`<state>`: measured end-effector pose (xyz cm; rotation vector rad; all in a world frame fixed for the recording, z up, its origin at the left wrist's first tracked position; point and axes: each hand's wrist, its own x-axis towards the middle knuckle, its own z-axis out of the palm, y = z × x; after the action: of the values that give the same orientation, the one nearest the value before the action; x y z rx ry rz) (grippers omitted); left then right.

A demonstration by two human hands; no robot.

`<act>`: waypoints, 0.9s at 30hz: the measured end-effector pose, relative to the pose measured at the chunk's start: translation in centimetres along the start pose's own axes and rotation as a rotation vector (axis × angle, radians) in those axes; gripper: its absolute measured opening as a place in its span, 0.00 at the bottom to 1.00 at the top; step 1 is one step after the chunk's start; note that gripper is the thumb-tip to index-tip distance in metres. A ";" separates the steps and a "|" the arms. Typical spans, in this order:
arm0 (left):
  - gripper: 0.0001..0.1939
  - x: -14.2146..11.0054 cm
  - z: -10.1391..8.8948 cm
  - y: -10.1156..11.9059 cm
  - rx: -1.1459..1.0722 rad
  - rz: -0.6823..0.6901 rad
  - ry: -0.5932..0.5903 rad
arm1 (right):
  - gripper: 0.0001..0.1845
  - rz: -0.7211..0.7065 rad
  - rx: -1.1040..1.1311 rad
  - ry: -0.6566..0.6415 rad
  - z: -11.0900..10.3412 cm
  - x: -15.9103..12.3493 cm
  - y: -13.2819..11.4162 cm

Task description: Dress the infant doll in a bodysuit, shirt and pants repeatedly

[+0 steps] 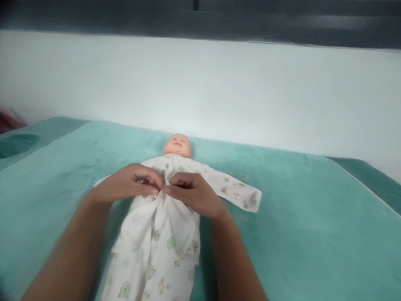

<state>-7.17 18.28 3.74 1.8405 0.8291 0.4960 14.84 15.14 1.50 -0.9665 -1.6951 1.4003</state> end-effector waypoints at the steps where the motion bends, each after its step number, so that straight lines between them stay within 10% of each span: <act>1: 0.10 -0.1 0.0 0.0 -0.011 -0.003 -0.005 | 0.20 0.004 0.012 0.002 0.0 0.0 0.1; 14: 0.11 -0.1 1.0 1.1 0.136 -0.120 0.003 | 0.19 -0.025 0.038 -0.033 -0.2 0.3 1.3; 27: 0.04 0.3 1.8 0.2 -0.487 0.065 0.032 | 0.19 -0.078 0.139 0.062 0.9 0.5 1.8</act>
<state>-5.72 17.35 3.22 1.4141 0.6039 0.7021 13.98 15.40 -0.33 -0.8486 -1.5520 1.4023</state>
